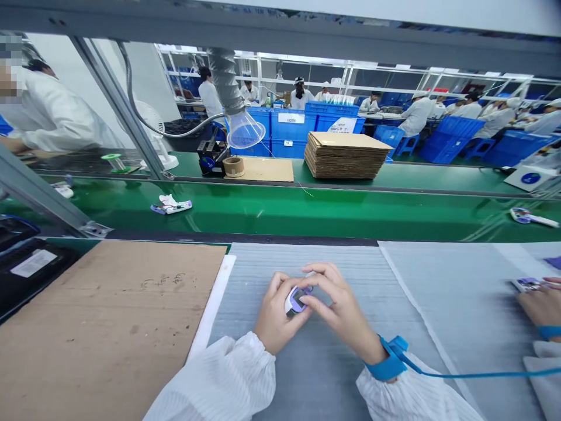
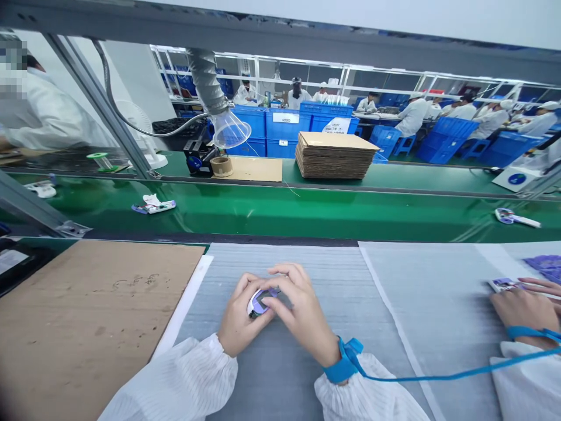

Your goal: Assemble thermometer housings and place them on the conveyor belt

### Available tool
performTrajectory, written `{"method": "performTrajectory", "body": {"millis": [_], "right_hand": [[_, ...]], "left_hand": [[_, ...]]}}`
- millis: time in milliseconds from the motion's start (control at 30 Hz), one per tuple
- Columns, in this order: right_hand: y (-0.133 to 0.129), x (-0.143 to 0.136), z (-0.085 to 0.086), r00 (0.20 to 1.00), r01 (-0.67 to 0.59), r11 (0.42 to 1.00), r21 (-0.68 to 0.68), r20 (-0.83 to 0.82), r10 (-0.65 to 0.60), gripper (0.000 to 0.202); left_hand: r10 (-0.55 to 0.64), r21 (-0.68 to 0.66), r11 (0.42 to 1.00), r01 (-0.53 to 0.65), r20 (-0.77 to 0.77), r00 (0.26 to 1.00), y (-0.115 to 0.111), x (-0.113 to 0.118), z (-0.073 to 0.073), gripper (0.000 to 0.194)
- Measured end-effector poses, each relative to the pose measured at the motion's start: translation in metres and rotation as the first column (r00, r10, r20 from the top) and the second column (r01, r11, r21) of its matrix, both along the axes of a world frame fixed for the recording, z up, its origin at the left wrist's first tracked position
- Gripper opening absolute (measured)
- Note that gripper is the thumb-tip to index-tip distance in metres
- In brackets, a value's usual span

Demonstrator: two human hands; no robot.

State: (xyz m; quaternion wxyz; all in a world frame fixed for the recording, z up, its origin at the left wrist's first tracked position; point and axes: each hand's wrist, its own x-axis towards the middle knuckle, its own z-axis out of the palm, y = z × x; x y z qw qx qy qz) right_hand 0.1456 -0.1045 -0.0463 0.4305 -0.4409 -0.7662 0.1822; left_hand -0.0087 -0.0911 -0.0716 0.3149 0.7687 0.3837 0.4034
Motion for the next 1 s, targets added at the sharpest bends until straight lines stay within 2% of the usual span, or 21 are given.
{"method": "performTrajectory", "body": {"millis": [167, 367, 600, 733, 833, 1000], "right_hand": [[-0.003, -0.001, 0.005, 0.997, -0.078, 0.997, -0.028, -0.021, 0.078, 0.01], [-0.006, 0.006, 0.011, 0.985, -0.169, 0.982, -0.085, -0.038, 0.166, 0.013], [-0.004, 0.016, 0.009, 0.979, -0.185, 0.975, -0.122, -0.111, 0.172, 0.014], [0.001, 0.025, 0.009, 0.981, -0.192, 0.973, -0.125, -0.039, 0.188, 0.028], [0.002, 0.025, 0.01, 0.979, -0.199, 0.969, -0.143, 0.016, 0.204, 0.027], [-0.002, 0.019, 0.008, 0.98, -0.196, 0.967, -0.164, 0.009, 0.2, 0.028]], "left_hand": [[-0.05, -0.058, 0.997, 0.052, 0.031, 0.998, 0.0, 0.0, 0.001, 0.019], [-0.111, -0.107, 0.987, 0.121, 0.092, 0.99, 0.003, -0.004, 0.001, 0.027], [-0.175, -0.021, 0.984, 0.177, 0.076, 0.982, 0.003, -0.008, 0.004, 0.026], [-0.205, 0.06, 0.977, 0.203, 0.036, 0.978, 0.004, -0.01, 0.003, 0.031], [-0.214, 0.059, 0.975, 0.213, 0.017, 0.977, 0.004, -0.011, 0.002, 0.027], [-0.228, 0.059, 0.972, 0.228, -0.015, 0.974, 0.002, -0.011, 0.002, 0.027]]}}
